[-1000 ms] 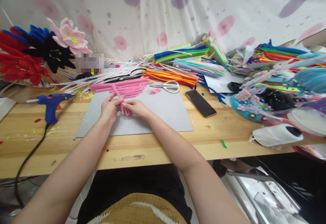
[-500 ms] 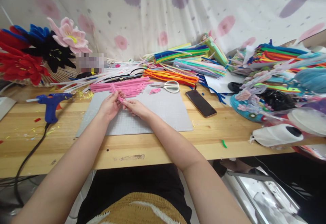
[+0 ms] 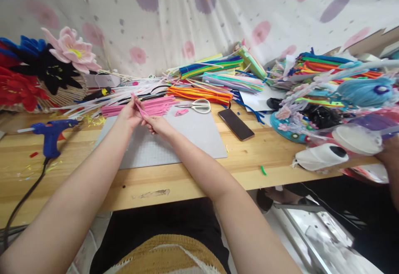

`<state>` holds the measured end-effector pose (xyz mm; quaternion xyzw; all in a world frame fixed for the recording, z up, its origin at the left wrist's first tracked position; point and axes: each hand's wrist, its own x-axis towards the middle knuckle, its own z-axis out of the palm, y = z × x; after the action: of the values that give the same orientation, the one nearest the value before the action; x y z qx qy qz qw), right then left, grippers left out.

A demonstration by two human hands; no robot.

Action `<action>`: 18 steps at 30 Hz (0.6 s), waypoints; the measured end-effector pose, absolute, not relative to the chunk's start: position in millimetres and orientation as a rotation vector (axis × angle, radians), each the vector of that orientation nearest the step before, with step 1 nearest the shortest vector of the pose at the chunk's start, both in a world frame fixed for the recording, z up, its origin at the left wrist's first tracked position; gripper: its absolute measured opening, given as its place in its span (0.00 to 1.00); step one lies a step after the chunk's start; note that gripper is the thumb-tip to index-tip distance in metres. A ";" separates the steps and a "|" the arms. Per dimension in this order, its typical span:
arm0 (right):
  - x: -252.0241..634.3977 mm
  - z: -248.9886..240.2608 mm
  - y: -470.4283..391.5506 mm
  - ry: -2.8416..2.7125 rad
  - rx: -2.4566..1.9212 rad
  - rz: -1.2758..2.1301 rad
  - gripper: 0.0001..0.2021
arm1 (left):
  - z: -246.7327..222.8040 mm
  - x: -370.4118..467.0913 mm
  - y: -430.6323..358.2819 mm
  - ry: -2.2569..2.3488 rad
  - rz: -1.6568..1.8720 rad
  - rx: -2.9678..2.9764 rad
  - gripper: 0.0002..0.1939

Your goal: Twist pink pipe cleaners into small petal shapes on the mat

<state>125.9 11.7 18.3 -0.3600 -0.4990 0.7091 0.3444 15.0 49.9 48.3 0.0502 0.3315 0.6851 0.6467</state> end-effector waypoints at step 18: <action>84.2 13.6 -1.8 -1.107 -0.959 1.535 0.19 | 53.4 -5.2 74.4 0.896 1.418 0.070 0.12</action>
<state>84.2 -1.8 13.6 -0.3947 -0.4555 0.6313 0.4881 -5.2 74.4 53.4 0.0312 0.3974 0.6285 0.6679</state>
